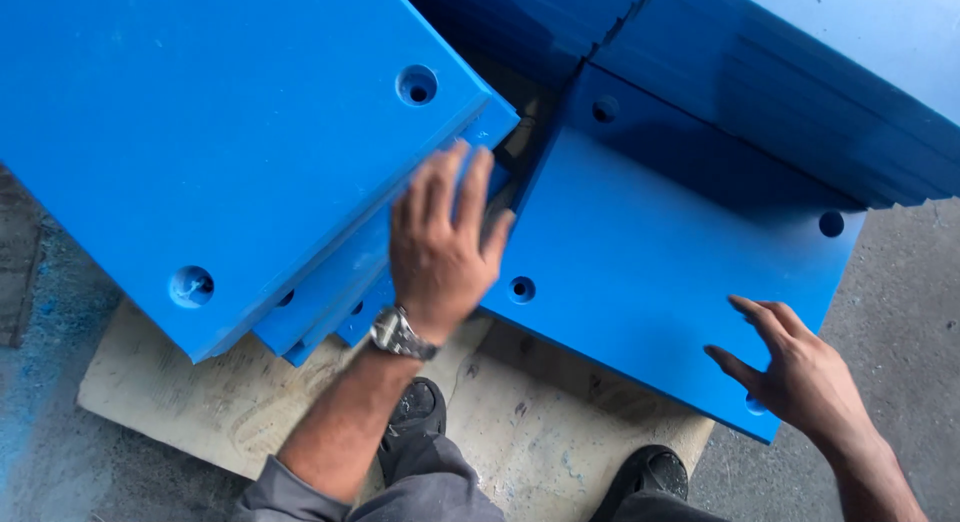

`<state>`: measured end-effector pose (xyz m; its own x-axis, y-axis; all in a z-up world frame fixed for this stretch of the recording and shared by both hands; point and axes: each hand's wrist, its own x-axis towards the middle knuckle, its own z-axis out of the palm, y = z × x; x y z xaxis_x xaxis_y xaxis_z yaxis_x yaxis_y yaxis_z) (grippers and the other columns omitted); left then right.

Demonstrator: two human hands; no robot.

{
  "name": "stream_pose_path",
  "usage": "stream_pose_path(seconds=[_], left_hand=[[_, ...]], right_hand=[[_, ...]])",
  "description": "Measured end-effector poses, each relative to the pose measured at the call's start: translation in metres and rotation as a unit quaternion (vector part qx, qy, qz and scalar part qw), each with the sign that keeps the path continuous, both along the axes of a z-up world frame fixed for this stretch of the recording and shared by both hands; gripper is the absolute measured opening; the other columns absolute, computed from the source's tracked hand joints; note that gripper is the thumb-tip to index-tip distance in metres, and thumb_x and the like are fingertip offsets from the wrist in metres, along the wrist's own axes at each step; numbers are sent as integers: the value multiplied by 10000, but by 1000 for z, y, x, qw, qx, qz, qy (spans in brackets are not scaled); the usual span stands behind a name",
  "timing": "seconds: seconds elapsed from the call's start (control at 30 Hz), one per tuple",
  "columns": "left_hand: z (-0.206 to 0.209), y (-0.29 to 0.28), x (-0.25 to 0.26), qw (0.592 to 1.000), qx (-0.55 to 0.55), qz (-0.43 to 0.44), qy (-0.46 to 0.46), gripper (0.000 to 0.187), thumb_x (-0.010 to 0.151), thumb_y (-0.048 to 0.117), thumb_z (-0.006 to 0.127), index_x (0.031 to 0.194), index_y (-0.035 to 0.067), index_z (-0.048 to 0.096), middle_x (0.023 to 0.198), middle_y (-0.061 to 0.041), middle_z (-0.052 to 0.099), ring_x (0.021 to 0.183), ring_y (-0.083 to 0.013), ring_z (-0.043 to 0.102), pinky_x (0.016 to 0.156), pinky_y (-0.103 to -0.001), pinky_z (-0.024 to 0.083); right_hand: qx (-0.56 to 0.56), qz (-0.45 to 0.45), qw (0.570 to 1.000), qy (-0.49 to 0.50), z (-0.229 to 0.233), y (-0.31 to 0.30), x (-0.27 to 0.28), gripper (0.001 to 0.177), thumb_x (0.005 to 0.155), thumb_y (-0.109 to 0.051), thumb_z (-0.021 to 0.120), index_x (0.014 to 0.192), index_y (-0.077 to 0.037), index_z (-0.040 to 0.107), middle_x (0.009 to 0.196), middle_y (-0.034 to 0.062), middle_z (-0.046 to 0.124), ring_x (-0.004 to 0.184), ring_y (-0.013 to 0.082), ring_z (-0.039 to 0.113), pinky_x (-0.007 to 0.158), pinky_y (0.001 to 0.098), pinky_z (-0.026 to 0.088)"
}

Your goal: Organizes and deburrs blue plastic industrial blocks using a manual hand tool on a workshop floor.

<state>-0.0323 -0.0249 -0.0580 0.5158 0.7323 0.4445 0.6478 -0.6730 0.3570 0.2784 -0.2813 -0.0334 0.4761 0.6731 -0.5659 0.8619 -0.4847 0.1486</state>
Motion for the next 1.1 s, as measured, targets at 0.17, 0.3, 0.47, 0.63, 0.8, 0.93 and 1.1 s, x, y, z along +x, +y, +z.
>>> stream_pose_path(seconds=[0.17,0.3,0.47,0.63,0.8,0.93,1.1], left_hand=[[19,75,-15,998,18,2,55,745,812,316,851,1416,18,534,1357,-175,570,1233,-366,549,969,-516,468],[27,87,-1,997,-31,-75,17,540,904,243,840,1378,116,613,1087,-129,650,1024,-333,559,885,-458,482],[45,18,18,985,-151,-82,-16,578,844,208,787,1372,66,600,985,-164,663,897,-318,562,815,-469,456],[47,-46,65,923,-351,-158,13,622,933,301,661,1480,73,476,1009,-143,700,892,-283,629,881,-469,462],[32,-51,85,912,-259,-316,-42,433,1017,411,583,1344,136,647,1356,-111,695,1269,-293,628,1085,-501,425],[59,-11,26,930,-216,-294,30,533,977,511,641,1347,127,636,1398,-130,638,1321,-311,567,1106,-510,423],[57,-31,-45,907,-53,-402,116,1073,544,663,748,1508,249,527,1623,-175,383,1502,-370,314,1202,-582,274]], right_hand=[[92,214,958,169,-7,71,-57,657,842,-513,667,1412,-200,566,1305,76,616,1057,268,696,814,418,625],[134,237,881,386,-16,96,-115,471,894,-420,727,1257,-126,661,1208,91,689,1024,292,721,865,392,599],[140,74,798,581,-53,100,-154,563,934,-382,697,1402,-107,550,1321,128,670,1226,264,646,998,369,531],[161,-223,686,673,-176,78,-135,606,944,-357,678,1424,-54,463,1355,94,618,1271,212,584,1058,337,490],[391,-433,414,699,-188,0,-87,468,1094,-310,713,1257,59,475,1184,166,553,1052,253,560,848,421,499],[411,-563,458,551,-41,20,-85,706,841,-418,673,1378,7,500,1247,176,632,1128,307,637,934,488,551],[533,-580,454,415,-27,-19,-29,743,887,-455,640,1452,-50,376,1401,216,534,1240,339,599,1030,529,509]])
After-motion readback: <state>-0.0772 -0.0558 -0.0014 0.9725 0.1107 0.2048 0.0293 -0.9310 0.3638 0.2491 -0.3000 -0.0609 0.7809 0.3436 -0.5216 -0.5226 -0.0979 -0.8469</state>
